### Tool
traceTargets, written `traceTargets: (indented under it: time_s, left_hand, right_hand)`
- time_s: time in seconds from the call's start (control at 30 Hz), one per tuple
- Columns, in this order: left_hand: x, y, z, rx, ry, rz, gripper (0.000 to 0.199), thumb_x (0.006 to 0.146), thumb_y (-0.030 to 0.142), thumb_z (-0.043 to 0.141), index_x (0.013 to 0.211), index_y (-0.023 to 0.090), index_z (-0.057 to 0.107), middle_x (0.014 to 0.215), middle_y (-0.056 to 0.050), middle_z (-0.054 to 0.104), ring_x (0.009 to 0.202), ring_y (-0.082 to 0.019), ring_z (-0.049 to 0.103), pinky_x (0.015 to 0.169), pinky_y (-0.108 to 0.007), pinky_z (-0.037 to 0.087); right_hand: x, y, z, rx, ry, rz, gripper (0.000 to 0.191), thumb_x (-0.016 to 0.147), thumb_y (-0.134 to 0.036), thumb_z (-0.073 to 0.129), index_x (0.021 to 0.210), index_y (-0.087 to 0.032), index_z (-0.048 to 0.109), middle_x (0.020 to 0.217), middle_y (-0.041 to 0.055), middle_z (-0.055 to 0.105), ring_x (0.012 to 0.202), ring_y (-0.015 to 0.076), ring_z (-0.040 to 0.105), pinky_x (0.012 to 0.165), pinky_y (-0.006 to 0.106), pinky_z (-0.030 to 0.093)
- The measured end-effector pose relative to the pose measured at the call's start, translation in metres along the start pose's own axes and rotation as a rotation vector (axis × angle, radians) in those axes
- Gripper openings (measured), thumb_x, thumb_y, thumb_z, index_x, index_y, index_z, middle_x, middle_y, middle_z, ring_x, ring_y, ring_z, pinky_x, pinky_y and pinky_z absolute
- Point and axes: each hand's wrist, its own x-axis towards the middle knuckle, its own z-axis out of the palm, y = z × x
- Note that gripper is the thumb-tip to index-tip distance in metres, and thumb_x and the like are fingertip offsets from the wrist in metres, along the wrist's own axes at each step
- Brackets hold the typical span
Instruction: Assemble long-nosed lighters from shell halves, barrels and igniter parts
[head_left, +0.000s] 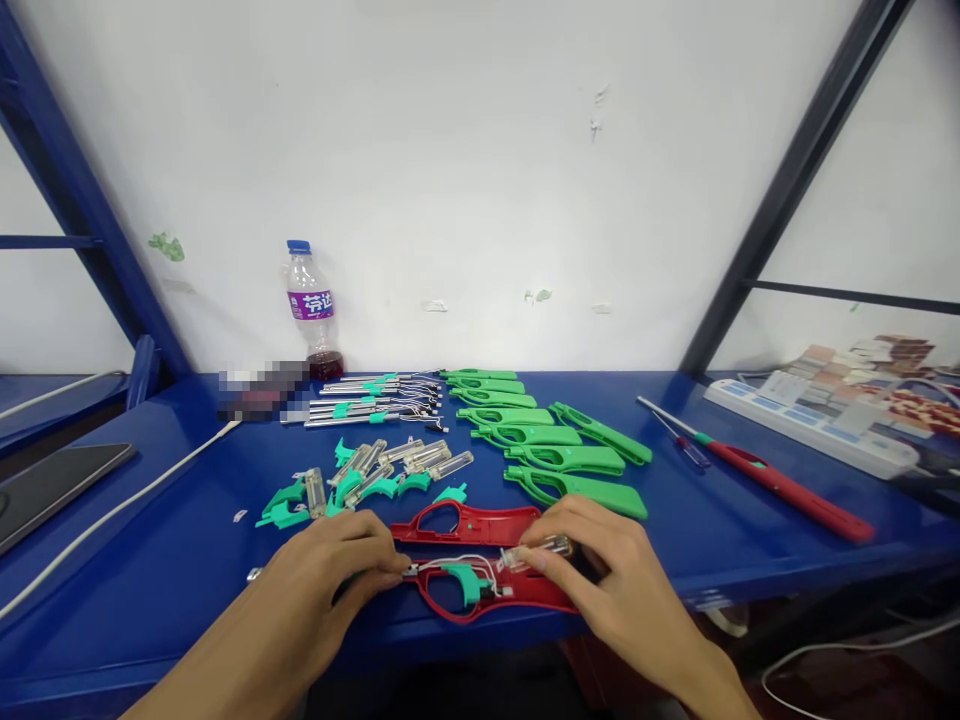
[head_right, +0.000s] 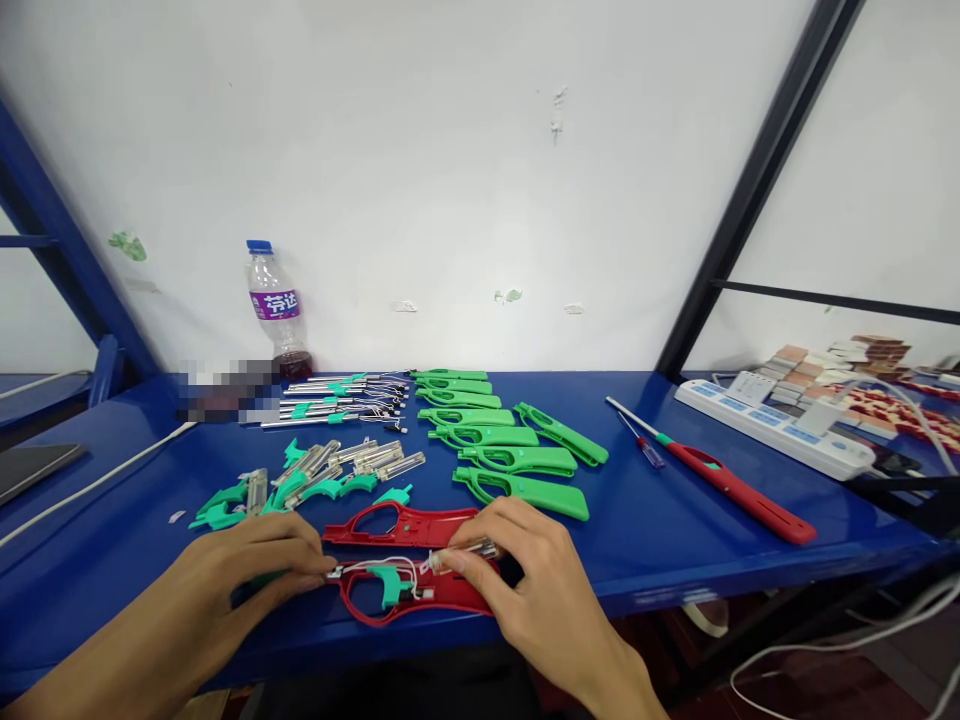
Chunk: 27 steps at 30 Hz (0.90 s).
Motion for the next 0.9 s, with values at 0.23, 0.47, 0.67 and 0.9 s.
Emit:
traceTargets:
  time_s: [0.23, 0.47, 0.67, 0.9]
  left_hand:
    - [-0.002, -0.002, 0.003, 0.148, 0.057, 0.029, 0.035, 0.107, 0.040, 0.051, 0.087, 0.031, 0.077, 0.088, 0.005, 0.077, 0.078, -0.015, 0.072, 0.075, -0.025, 0.050]
    - [0.010, 0.015, -0.013, 0.343, 0.092, 0.190, 0.035, 0.106, 0.044, 0.052, 0.086, 0.036, 0.079, 0.082, 0.012, 0.081, 0.069, -0.014, 0.076, 0.084, -0.027, 0.054]
    - [0.008, 0.018, -0.016, 0.421, 0.121, 0.200, 0.033, 0.104, 0.044, 0.054, 0.085, 0.035, 0.079, 0.078, 0.013, 0.081, 0.072, -0.016, 0.078, 0.095, -0.026, 0.059]
    - [0.006, 0.029, -0.010, 0.386, 0.125, 0.265, 0.031, 0.103, 0.018, 0.050, 0.100, 0.032, 0.078, 0.099, 0.008, 0.081, 0.095, -0.013, 0.078, 0.121, -0.034, 0.044]
  right_hand:
    - [0.000, 0.004, 0.000, -0.010, -0.054, -0.008, 0.011, 0.101, -0.036, 0.072, 0.095, -0.029, 0.078, 0.095, -0.0012, 0.074, 0.088, 0.0171, 0.067, 0.080, 0.030, 0.048]
    - [-0.002, 0.006, 0.000, -0.036, -0.070, -0.030, 0.015, 0.100, -0.040, 0.071, 0.095, -0.027, 0.078, 0.094, -0.0005, 0.074, 0.087, 0.0174, 0.066, 0.079, 0.031, 0.047]
    - [-0.002, 0.006, 0.000, -0.051, -0.090, -0.040, 0.013, 0.101, -0.040, 0.071, 0.097, -0.030, 0.079, 0.093, -0.0017, 0.075, 0.086, 0.0171, 0.066, 0.081, 0.031, 0.047]
    - [-0.001, 0.004, -0.001, -0.048, -0.075, -0.069, 0.012, 0.100, -0.038, 0.072, 0.098, -0.028, 0.079, 0.093, -0.0014, 0.075, 0.086, 0.0169, 0.066, 0.087, 0.032, 0.048]
